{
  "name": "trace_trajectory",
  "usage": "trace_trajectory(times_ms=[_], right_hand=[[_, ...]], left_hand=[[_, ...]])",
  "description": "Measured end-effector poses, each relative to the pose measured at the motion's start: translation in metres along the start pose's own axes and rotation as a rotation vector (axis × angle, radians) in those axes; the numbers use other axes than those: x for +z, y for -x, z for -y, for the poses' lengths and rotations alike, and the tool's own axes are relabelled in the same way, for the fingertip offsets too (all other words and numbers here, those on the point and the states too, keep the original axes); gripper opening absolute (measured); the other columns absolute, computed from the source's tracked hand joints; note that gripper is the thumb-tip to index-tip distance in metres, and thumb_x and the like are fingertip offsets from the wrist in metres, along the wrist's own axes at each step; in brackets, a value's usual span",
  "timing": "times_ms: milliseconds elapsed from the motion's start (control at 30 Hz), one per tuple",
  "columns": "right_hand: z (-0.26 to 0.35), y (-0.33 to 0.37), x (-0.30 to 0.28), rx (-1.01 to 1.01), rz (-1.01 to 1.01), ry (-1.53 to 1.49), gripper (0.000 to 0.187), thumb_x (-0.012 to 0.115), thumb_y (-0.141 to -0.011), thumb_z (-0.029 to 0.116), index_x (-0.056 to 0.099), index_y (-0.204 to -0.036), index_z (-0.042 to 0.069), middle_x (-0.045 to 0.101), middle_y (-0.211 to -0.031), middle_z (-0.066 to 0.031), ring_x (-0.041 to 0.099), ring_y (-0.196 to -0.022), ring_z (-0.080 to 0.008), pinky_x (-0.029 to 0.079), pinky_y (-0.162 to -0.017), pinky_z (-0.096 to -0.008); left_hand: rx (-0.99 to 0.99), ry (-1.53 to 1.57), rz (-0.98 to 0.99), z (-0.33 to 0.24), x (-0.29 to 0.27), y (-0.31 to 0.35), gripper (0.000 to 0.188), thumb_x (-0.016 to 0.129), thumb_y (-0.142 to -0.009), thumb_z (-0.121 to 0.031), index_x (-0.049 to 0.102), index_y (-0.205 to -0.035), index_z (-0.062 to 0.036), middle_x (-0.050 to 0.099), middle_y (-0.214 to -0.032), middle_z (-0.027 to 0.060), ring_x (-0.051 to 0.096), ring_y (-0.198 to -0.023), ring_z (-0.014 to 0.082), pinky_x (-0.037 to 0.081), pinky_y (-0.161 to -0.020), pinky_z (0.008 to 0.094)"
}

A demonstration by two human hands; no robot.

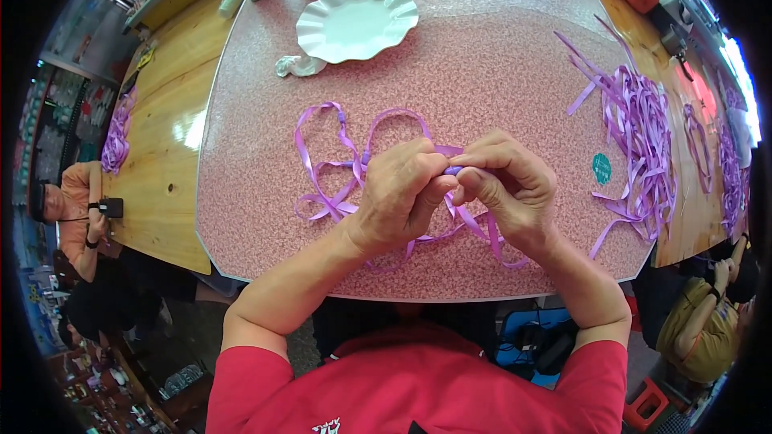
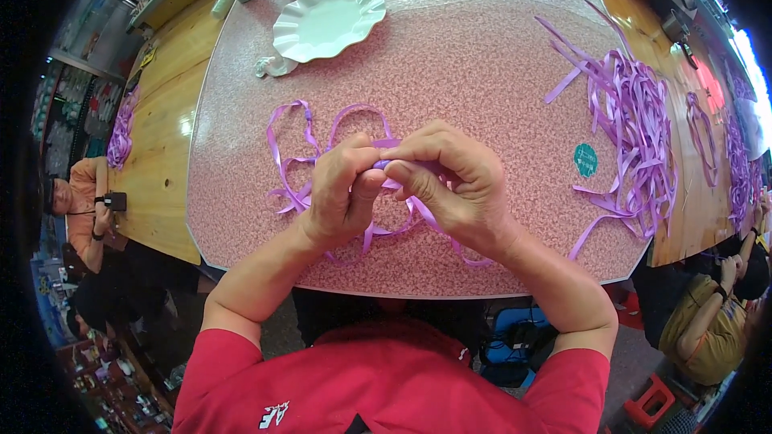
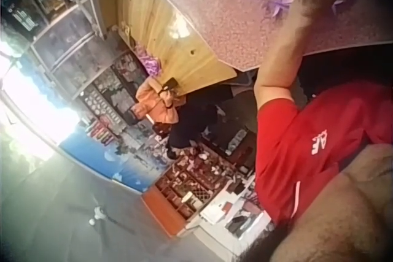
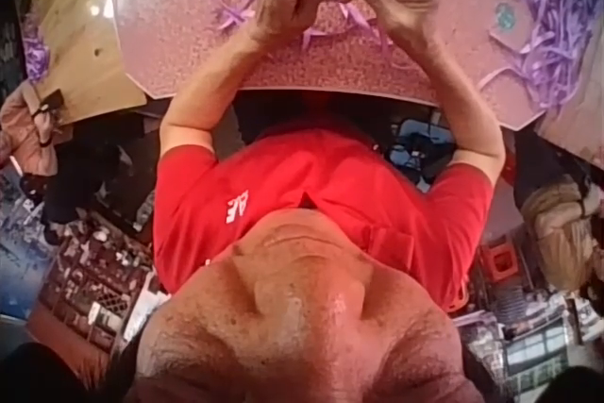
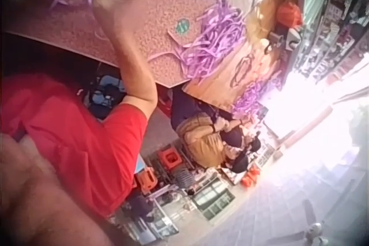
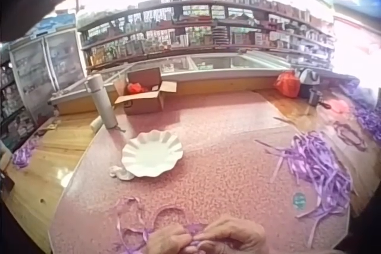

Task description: The person is tying and linking together purple plastic ribbons at a table.

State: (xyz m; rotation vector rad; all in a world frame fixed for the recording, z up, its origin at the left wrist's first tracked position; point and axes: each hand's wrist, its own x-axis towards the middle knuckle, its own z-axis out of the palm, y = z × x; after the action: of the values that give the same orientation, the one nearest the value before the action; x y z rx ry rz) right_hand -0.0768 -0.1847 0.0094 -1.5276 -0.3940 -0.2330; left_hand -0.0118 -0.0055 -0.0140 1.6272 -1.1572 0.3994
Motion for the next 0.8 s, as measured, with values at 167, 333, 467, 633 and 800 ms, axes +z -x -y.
trace_trajectory(times_ms=[167,333,467,633,800], right_hand=[[0.002,-0.004,-0.001,-0.097,0.020,0.137,0.014,0.068,-0.093,0.003,0.067,-0.106,-0.002,0.065,-0.097,-0.0136,0.066,-0.082,-0.0150,0.054,-0.068,-0.0254],[-0.003,-0.009,-0.002,-0.333,0.019,0.301,0.018,0.075,-0.085,0.002,0.069,-0.101,0.001,0.068,-0.091,-0.0115,0.067,-0.077,-0.0186,0.053,-0.063,-0.0281],[-0.007,-0.007,-0.002,-0.354,-0.003,0.349,0.019,0.076,-0.084,0.001,0.069,-0.101,0.001,0.068,-0.092,-0.0108,0.067,-0.078,-0.0202,0.053,-0.064,-0.0291],[-0.009,-0.008,-0.004,-0.262,-0.037,0.346,0.021,0.074,-0.085,-0.001,0.069,-0.105,0.001,0.067,-0.095,-0.0114,0.067,-0.083,-0.0186,0.054,-0.070,-0.0281],[-0.005,-0.007,-0.005,-0.151,-0.013,0.222,0.021,0.071,-0.089,-0.001,0.067,-0.110,-0.001,0.063,-0.106,-0.0129,0.065,-0.089,-0.0158,0.055,-0.072,-0.0269]], left_hand=[[-0.069,0.143,0.029,-0.008,-0.006,-0.004,0.010,0.060,-0.098,-0.011,0.061,-0.096,-0.0008,0.056,-0.073,0.0098,0.056,-0.062,0.0250,0.041,-0.055,0.0368],[-0.263,0.424,0.083,-0.015,-0.007,0.002,0.019,0.053,-0.103,-0.016,0.062,-0.107,0.0008,0.062,-0.087,0.0083,0.059,-0.072,0.0173,0.045,-0.062,0.0319],[-0.424,0.573,0.146,-0.010,-0.009,0.006,0.027,0.048,-0.107,-0.023,0.061,-0.116,-0.0002,0.061,-0.095,0.0029,0.054,-0.081,0.0095,0.046,-0.071,0.0274],[-0.519,0.551,0.150,-0.012,-0.006,0.001,0.026,0.047,-0.108,-0.024,0.058,-0.114,-0.0011,0.057,-0.087,0.0023,0.053,-0.078,0.0096,0.045,-0.069,0.0260],[-0.434,0.493,0.075,0.001,-0.001,0.006,0.020,0.049,-0.106,-0.020,0.057,-0.110,-0.0024,0.059,-0.084,0.0030,0.050,-0.072,0.0090,0.041,-0.062,0.0259]])
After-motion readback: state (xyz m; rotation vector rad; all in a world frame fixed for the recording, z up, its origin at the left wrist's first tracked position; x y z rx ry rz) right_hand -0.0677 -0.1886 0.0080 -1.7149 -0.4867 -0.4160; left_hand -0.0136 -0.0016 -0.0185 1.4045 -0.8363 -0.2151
